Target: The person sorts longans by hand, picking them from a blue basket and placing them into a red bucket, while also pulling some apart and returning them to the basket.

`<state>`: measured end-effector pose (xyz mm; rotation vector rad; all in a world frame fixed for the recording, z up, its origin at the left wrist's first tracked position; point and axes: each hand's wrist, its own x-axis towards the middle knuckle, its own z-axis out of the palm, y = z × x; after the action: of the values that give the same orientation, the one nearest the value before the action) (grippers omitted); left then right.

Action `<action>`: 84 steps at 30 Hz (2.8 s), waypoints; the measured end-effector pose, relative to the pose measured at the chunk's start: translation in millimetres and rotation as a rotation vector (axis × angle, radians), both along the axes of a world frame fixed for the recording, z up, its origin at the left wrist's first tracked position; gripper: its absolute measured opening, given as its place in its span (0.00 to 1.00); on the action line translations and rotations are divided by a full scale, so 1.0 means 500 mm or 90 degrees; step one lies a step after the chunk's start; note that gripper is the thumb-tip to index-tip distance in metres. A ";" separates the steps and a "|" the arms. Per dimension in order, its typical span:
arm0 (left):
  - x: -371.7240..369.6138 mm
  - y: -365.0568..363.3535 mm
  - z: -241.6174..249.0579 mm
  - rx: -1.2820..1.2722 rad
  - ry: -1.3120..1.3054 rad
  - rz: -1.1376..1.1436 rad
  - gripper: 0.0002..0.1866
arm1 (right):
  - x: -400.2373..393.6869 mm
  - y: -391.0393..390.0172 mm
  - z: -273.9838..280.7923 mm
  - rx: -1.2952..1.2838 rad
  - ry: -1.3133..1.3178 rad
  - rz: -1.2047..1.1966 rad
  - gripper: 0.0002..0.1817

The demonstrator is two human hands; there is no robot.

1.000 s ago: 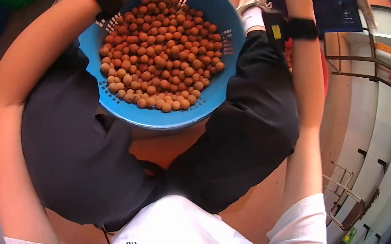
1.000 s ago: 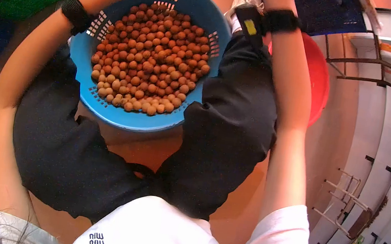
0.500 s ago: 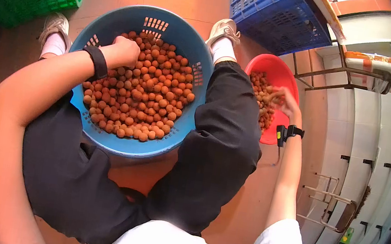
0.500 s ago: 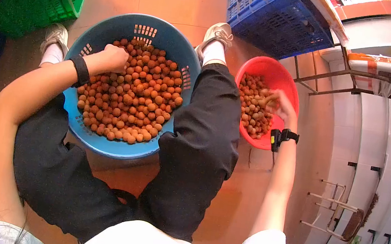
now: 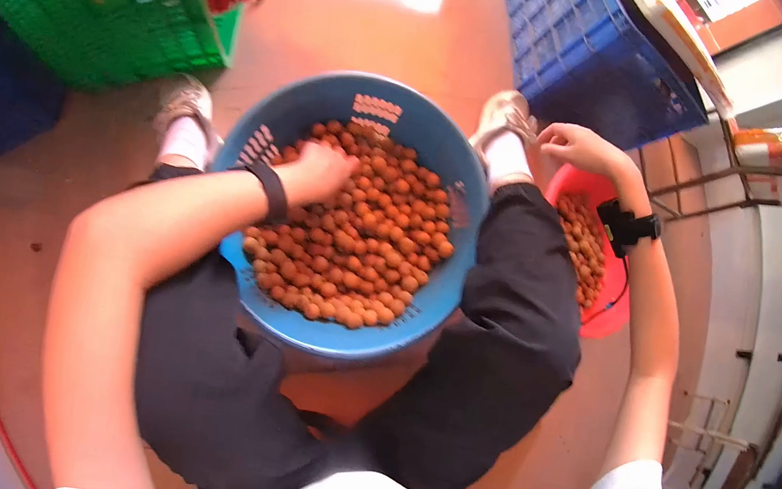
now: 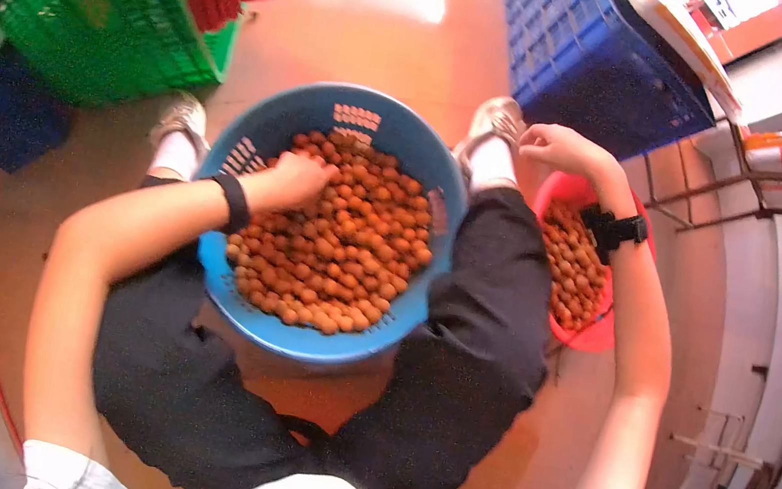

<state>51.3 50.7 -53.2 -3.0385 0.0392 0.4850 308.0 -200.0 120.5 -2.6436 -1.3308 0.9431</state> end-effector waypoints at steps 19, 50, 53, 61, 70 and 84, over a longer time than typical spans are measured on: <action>-0.056 0.003 0.059 -0.046 0.093 -0.037 0.16 | -0.011 0.150 -0.268 0.112 0.165 0.149 0.11; 0.012 -0.089 0.057 -0.155 0.367 -0.174 0.15 | 0.124 0.241 -0.462 0.118 0.405 0.141 0.30; 0.020 -0.092 0.059 -0.154 0.409 -0.138 0.16 | 0.033 0.280 -0.261 0.131 0.478 -0.102 0.28; 0.022 -0.087 0.041 -0.188 0.271 -0.113 0.15 | -0.011 0.253 -0.268 0.248 0.095 0.231 0.26; -0.034 -0.010 0.030 -0.019 -0.082 0.051 0.28 | -0.057 0.240 -0.213 0.316 -0.237 0.180 0.21; -0.066 0.097 -0.035 -0.308 0.137 0.343 0.36 | -0.316 0.247 -0.346 0.085 -0.266 0.507 0.30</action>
<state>18.5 99.0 -70.7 -3.4222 -0.7773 0.9587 149.9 -76.8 -52.3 -2.2682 -2.5270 0.2767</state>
